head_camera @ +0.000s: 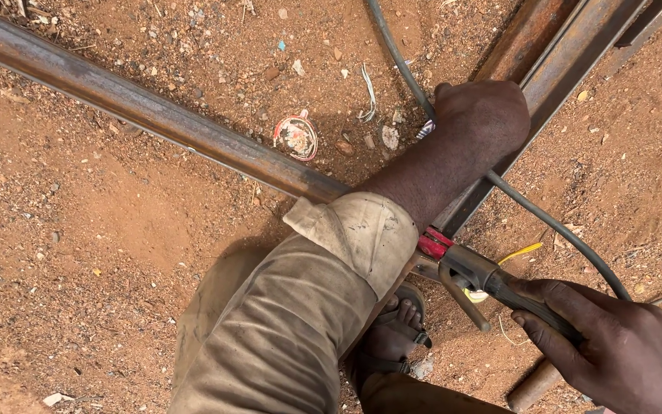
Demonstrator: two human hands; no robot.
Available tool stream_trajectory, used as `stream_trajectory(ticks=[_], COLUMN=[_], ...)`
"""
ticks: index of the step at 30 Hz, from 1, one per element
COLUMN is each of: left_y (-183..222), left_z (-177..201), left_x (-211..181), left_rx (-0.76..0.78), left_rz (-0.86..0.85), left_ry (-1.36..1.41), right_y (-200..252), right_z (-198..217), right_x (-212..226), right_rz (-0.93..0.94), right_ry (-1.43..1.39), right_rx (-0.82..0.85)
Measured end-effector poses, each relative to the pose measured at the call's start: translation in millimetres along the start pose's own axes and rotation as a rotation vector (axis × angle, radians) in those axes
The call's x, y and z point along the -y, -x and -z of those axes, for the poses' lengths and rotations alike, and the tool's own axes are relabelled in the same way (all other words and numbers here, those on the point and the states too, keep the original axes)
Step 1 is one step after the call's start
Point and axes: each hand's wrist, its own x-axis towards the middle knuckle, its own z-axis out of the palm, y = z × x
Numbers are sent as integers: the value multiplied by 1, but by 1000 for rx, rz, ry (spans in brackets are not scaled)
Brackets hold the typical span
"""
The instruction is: The person measures a steel channel frame with a tape measure, positions a metal bar against the frame corner, and welds the joint using an electrode holder. They then move to another corner, align a bar against the frame, and weld that joint as well.
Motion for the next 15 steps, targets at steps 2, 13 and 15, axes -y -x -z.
stream_trajectory(ticks=[2,13,15], left_y=[-1,-1,-1], left_z=[-1,-4,-6], left_x=[1,1,2], left_rx=[-7,-16,-52], left_rz=[-10,-6,-12], left_ry=[-10,3,21], right_y=[2,10,11], right_z=[12,37,40], right_x=[13,48,54], right_rz=[16,142,151], right_ry=[20,201,266], right_rx=[-4,145,126])
